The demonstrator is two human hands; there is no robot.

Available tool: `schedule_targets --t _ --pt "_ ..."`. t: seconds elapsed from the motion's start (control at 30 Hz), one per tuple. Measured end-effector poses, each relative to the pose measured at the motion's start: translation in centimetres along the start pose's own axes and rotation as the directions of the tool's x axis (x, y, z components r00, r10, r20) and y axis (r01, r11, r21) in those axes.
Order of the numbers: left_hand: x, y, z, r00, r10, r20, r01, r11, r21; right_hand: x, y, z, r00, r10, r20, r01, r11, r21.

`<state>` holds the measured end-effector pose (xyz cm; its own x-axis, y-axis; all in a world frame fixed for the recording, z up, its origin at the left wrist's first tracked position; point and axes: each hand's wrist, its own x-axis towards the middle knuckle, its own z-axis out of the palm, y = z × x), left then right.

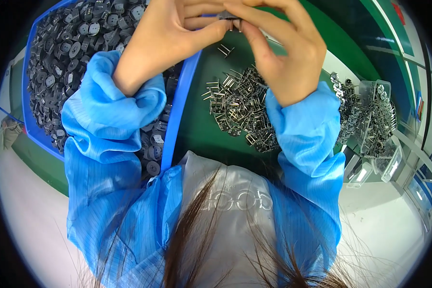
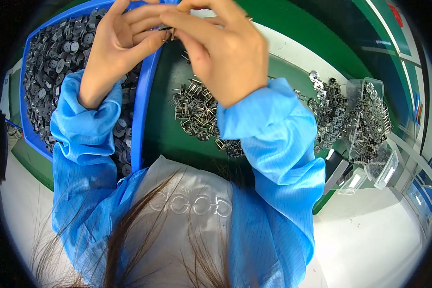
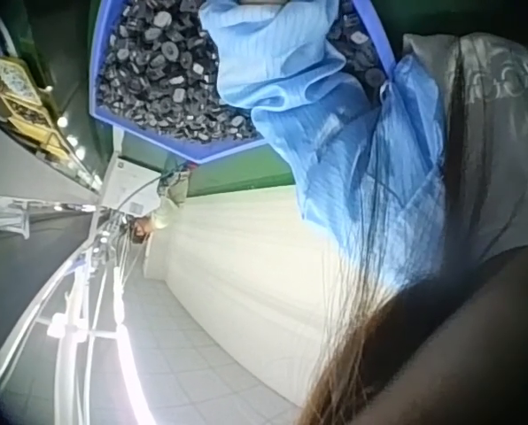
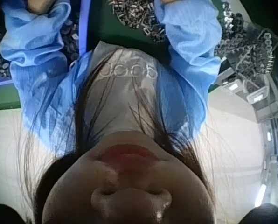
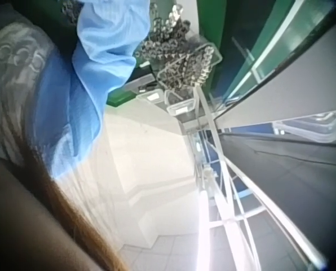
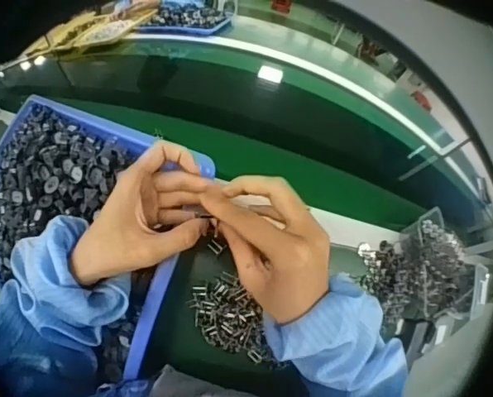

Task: The person assembles small metal pins into plastic housings by hand at a factory workbench.

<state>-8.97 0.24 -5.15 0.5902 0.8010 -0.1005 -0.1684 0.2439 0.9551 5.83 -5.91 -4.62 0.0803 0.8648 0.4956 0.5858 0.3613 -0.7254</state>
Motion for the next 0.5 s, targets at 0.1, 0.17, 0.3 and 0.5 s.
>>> schedule_targets --t 0.1,0.17,0.3,0.5 --pt "1.5 2.5 -0.3 0.985 0.149 0.092 -0.174 0.793 0.584 1.0 6.5 -0.2 0.982 -0.060 -0.179 0.124 0.920 0.373" --pt "0.6 2.5 -5.9 0.897 0.287 0.336 -0.400 0.203 0.894 2.8 8.4 -1.8 0.993 0.099 0.072 -0.066 0.930 -0.362" --pt "0.6 1.6 -7.4 0.915 0.013 0.404 -0.398 0.200 0.895 2.8 13.4 -2.9 0.958 0.227 0.175 -0.077 0.792 -0.606" --pt "1.1 0.5 -7.6 0.960 -0.160 0.228 -0.196 0.190 0.962 1.5 8.2 -1.2 0.960 0.257 0.111 -0.155 0.818 -0.553"
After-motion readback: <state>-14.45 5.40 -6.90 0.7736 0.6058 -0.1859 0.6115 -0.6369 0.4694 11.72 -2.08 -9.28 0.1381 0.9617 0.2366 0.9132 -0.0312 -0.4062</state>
